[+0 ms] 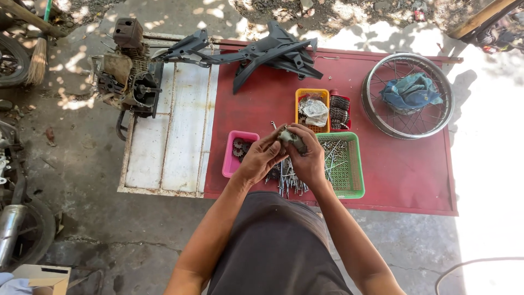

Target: The person cleans a dark mechanical part with a cloth, wiping it thoroughly while holding it in their hands. They then place the part into a pink container and pick up a bundle of metal rods from the table.

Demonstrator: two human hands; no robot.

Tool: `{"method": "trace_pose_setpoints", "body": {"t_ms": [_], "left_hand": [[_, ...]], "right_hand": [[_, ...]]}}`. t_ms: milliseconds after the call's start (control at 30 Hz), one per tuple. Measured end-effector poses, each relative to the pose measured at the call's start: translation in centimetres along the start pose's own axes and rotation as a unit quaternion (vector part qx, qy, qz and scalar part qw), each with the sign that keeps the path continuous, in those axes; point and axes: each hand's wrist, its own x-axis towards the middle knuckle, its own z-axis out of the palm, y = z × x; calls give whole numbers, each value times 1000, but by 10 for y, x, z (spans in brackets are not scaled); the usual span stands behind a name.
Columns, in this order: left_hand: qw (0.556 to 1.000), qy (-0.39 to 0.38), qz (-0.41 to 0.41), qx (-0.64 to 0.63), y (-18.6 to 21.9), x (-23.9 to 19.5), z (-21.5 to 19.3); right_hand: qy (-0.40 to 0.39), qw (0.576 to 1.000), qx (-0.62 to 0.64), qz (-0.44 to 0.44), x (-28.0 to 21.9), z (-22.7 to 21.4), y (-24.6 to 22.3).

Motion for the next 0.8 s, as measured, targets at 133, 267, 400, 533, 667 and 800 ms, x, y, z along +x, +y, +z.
{"method": "trace_pose_setpoints", "body": {"t_ms": [133,267,400,533,667,800], "left_hand": [[999,9,17,26,-13,-1,19],[997,40,71,10,-16,-2,38],[996,40,83,-9,-37,-8,34],[996,34,73,-45,-61,-10,29],[996,37,61,-56,-79,-7,19],[994,35,91,-51,-46,-8,50]], "right_hand": [[18,1000,8,-3,1,-2,5],[-65,997,23,-45,4,-16,-8],[-87,994,53,-49,-6,-30,9],[-95,992,74,-24,-4,-42,16],[-63,998,22,-10,1,-44,17],[-59,998,24,15,-4,-38,-2]]}}
